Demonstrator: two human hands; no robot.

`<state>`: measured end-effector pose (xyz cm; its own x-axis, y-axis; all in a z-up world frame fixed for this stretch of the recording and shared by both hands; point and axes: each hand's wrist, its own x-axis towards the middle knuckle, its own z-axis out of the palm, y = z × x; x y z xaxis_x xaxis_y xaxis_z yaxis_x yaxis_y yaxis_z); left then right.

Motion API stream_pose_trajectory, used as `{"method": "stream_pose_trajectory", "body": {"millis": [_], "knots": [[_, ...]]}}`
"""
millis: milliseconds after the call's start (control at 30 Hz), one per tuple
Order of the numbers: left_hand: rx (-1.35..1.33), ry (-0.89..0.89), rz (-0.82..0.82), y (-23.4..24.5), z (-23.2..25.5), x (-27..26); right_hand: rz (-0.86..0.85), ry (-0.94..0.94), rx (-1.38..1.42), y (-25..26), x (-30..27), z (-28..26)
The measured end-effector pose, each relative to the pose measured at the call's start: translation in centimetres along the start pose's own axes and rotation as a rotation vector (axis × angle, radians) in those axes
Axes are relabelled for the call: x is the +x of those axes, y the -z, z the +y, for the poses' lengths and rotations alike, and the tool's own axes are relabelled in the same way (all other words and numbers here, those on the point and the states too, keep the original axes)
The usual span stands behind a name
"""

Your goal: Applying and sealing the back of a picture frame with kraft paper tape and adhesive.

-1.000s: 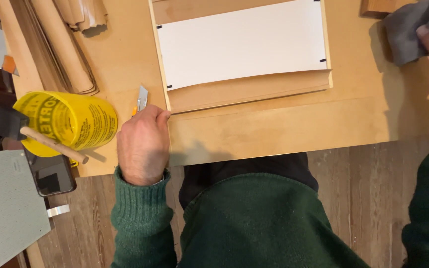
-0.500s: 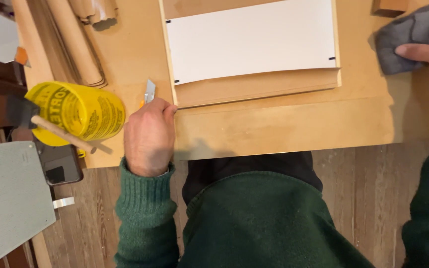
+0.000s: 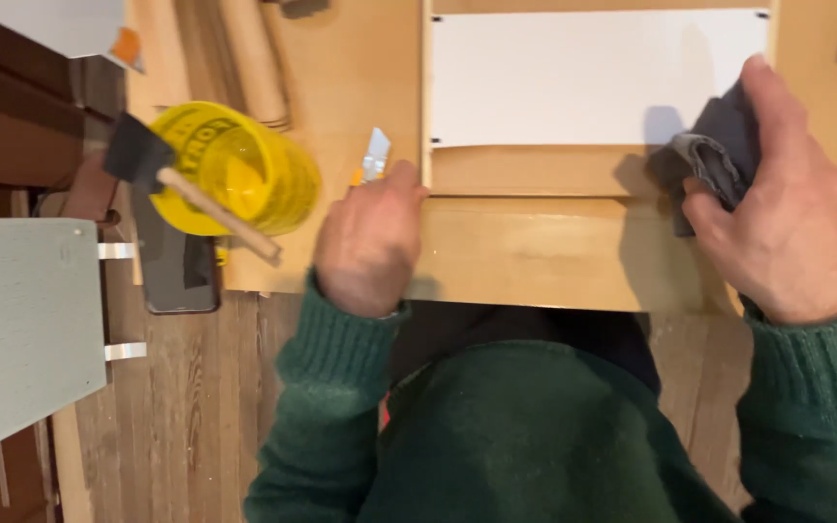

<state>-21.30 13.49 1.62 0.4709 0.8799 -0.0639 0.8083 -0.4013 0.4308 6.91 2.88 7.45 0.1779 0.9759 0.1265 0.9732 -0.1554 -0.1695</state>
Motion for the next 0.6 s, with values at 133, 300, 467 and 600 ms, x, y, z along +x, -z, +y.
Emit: {"method": "stream_pose_trajectory", "body": {"millis": [133,300,467,600], "knots": [[-0.051,-0.017,0.044,0.8,0.2,-0.2,-0.139,-0.086,-0.037,-1.8,0.7,-1.9],[-0.076,-0.02,0.049,0.0,-0.5,0.0,-0.109,0.212,0.336,-4.8,3.7,-9.3],[-0.046,-0.048,0.09,-0.2,-0.5,-0.1,-0.237,0.116,0.334,-4.3,4.1,-9.1],[-0.06,-0.118,0.199,0.1,-0.5,-0.5,-0.281,-0.021,0.108,-3.0,1.3,-2.3]]}}
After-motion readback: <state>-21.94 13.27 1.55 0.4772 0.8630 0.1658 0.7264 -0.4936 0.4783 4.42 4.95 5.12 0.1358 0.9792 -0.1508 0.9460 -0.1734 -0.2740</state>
